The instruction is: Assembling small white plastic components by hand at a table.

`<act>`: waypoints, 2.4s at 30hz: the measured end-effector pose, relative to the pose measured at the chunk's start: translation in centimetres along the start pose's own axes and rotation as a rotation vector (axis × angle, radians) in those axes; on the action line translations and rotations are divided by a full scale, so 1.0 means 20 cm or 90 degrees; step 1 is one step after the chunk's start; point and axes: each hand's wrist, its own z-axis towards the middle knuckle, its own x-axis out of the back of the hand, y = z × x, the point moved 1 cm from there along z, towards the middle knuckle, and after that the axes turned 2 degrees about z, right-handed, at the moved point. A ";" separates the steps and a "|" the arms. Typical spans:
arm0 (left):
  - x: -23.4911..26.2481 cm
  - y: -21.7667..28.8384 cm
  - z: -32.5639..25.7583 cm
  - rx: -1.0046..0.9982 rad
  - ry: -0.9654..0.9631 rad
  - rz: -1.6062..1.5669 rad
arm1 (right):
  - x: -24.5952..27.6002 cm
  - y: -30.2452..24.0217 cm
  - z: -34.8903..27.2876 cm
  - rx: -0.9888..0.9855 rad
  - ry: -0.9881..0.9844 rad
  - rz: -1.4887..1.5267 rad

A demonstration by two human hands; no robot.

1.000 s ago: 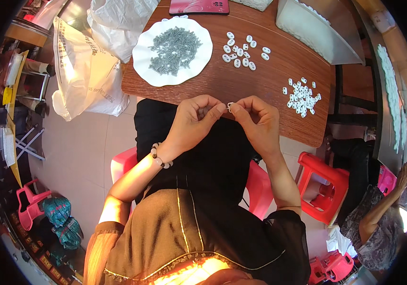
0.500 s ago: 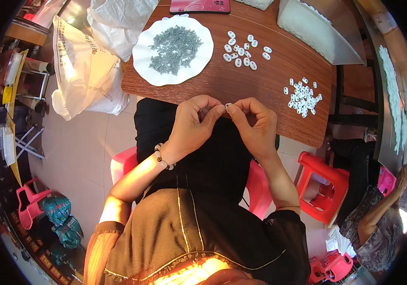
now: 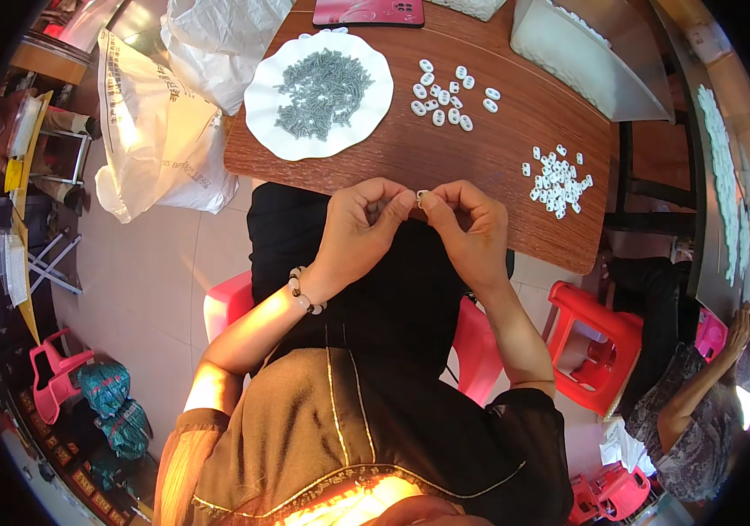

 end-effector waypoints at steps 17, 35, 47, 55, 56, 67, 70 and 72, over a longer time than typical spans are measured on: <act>0.04 -0.05 0.02 0.069 0.009 -0.068 | 0.01 0.00 0.01 -0.049 -0.001 0.075; 0.01 -0.03 0.02 0.058 0.004 -0.083 | 0.01 0.01 0.01 -0.039 -0.003 0.079; 0.17 0.13 0.30 -0.228 0.119 0.378 | 0.18 -0.03 -0.03 -0.063 0.055 0.130; 0.04 0.18 0.73 -0.354 -0.015 0.596 | 0.22 -0.02 -0.08 -0.078 0.075 0.121; -0.01 0.17 0.77 -0.382 -0.053 0.614 | 0.23 -0.03 -0.09 -0.075 0.079 0.118; -0.32 0.00 0.96 -0.507 -0.156 0.801 | 0.25 -0.01 -0.13 -0.057 0.091 0.128; -0.32 0.00 0.97 -0.493 -0.145 0.816 | 0.27 0.00 -0.12 -0.056 0.094 0.116; -0.29 0.03 0.94 -0.466 -0.151 0.702 | 0.27 -0.01 -0.12 -0.052 0.106 0.128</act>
